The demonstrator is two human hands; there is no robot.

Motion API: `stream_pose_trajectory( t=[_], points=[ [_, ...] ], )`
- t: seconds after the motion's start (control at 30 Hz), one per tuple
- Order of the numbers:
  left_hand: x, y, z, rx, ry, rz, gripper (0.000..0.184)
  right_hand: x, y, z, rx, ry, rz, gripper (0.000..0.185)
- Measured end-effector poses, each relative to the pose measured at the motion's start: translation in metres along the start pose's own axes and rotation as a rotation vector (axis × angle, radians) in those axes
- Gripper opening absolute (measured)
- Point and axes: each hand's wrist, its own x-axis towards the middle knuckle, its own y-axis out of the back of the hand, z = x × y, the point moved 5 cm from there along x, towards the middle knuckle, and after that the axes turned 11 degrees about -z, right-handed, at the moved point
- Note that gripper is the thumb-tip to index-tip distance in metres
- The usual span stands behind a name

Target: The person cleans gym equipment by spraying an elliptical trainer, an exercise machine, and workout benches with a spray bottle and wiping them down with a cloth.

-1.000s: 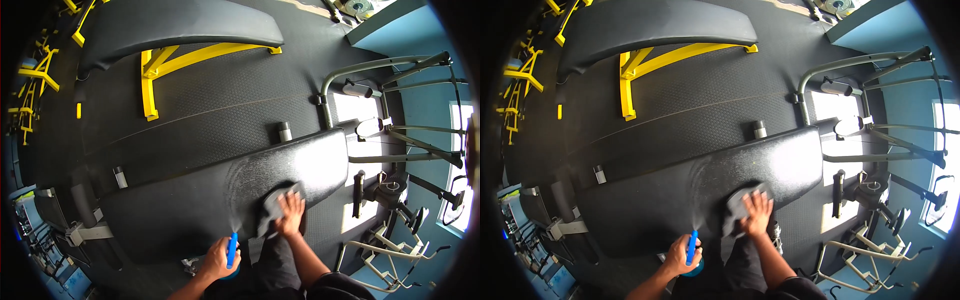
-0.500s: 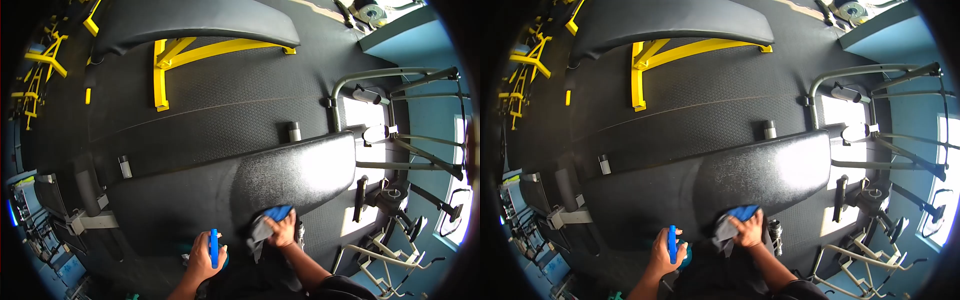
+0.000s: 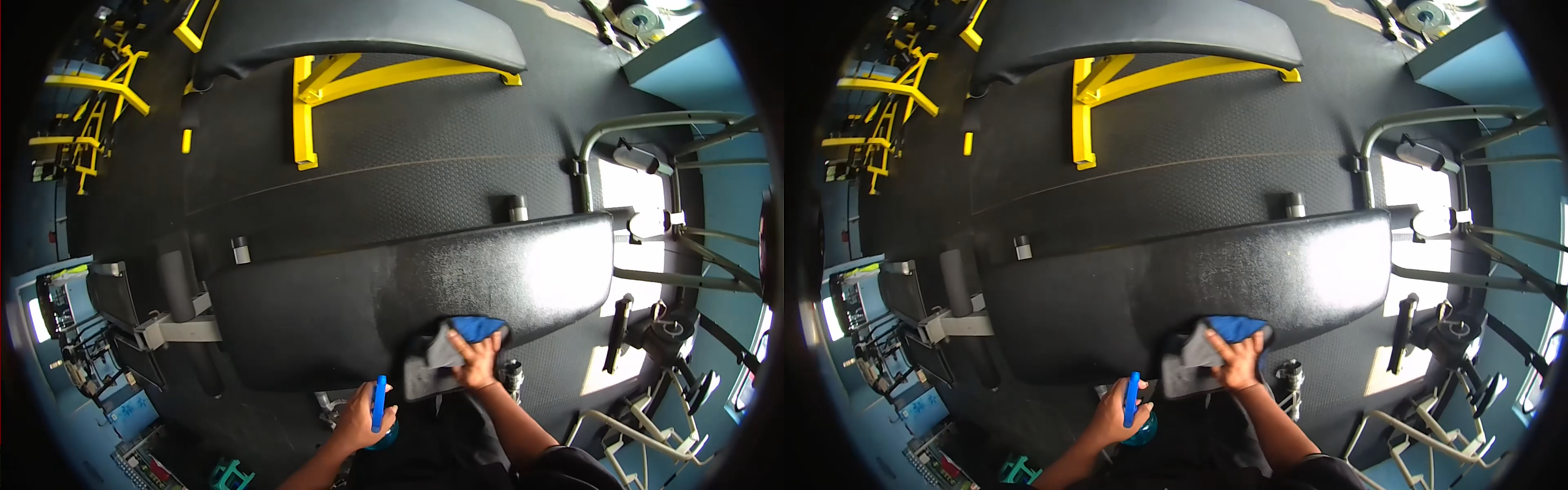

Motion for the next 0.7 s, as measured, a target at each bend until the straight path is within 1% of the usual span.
stream_pose_trajectory(
  t=[0.03,0.07,0.1,0.13,0.17,0.2,0.23,0.27,0.3,0.33,0.37,0.4,0.43,0.47,0.5,0.53,0.57,0.6,0.63,0.67,0.7],
  points=[
    [-0.001,0.002,-0.001,0.011,0.014,0.016,0.039,0.014,0.020,0.008,-0.036,-0.090,0.028,0.069],
    [-0.006,0.004,-0.002,0.022,0.036,0.022,0.040,0.038,0.027,0.013,-0.094,-0.240,0.065,0.068],
    [-0.010,0.008,0.001,0.030,0.044,0.028,0.040,0.071,0.036,0.011,-0.238,-0.491,0.034,0.068],
    [-0.013,0.011,0.004,0.030,0.114,0.004,0.040,0.107,0.035,0.008,-0.145,-0.546,0.173,0.065],
    [-0.015,0.010,0.004,0.025,0.182,-0.016,0.041,0.146,0.031,-0.003,-0.214,-0.567,0.284,0.062],
    [-0.018,0.009,0.001,0.027,0.186,-0.008,0.041,0.175,0.046,-0.040,-0.131,-0.460,0.145,0.061],
    [-0.023,0.012,-0.002,-0.049,0.193,0.053,0.040,0.186,0.031,-0.074,-0.055,-0.240,0.098,0.062],
    [-0.028,0.013,-0.005,-0.127,0.199,0.115,0.039,0.180,0.023,-0.110,-0.076,-0.100,-0.020,0.061],
    [-0.031,0.018,-0.003,-0.105,0.175,0.149,0.037,0.156,0.004,-0.132,-0.026,0.064,0.013,0.060],
    [-0.035,0.019,-0.002,-0.096,0.177,0.150,0.037,0.122,-0.007,-0.141,-0.007,0.221,-0.157,0.069],
    [-0.039,0.023,0.003,-0.087,0.132,0.188,0.036,0.085,-0.021,-0.136,0.028,0.294,-0.213,0.080],
    [-0.044,0.027,0.008,-0.079,0.088,0.236,0.035,0.053,-0.028,-0.121,0.021,0.346,-0.172,0.088],
    [-0.048,0.027,0.009,-0.072,0.108,0.230,0.034,0.031,-0.033,-0.097,-0.064,0.342,-0.305,0.091],
    [-0.056,0.026,0.005,-0.064,0.107,0.257,0.034,0.017,-0.033,-0.070,-0.122,0.343,-0.193,0.088],
    [-0.059,0.019,-0.003,-0.032,0.117,0.206,0.033,0.027,-0.002,-0.056,-0.072,0.285,-0.200,0.081],
    [-0.061,0.011,-0.008,-0.005,0.132,0.158,0.033,0.049,0.023,-0.048,-0.053,0.223,-0.055,0.077],
    [-0.065,0.005,-0.008,-0.058,0.162,0.138,0.033,0.070,0.031,-0.036,-0.089,0.113,0.090,0.074],
    [-0.070,-0.001,-0.010,-0.058,0.176,0.149,0.033,0.103,0.034,-0.026,-0.094,-0.160,0.036,0.070],
    [-0.072,-0.006,-0.013,-0.114,0.159,0.203,0.034,0.141,0.025,-0.017,-0.205,-0.340,0.205,0.062],
    [-0.072,-0.011,-0.015,-0.173,0.139,0.261,0.035,0.172,0.009,-0.014,-0.410,-0.357,0.210,0.055],
    [-0.074,-0.014,-0.013,-0.176,0.181,0.267,0.037,0.193,0.017,-0.048,-0.531,-0.467,-0.189,0.052]
  ],
)
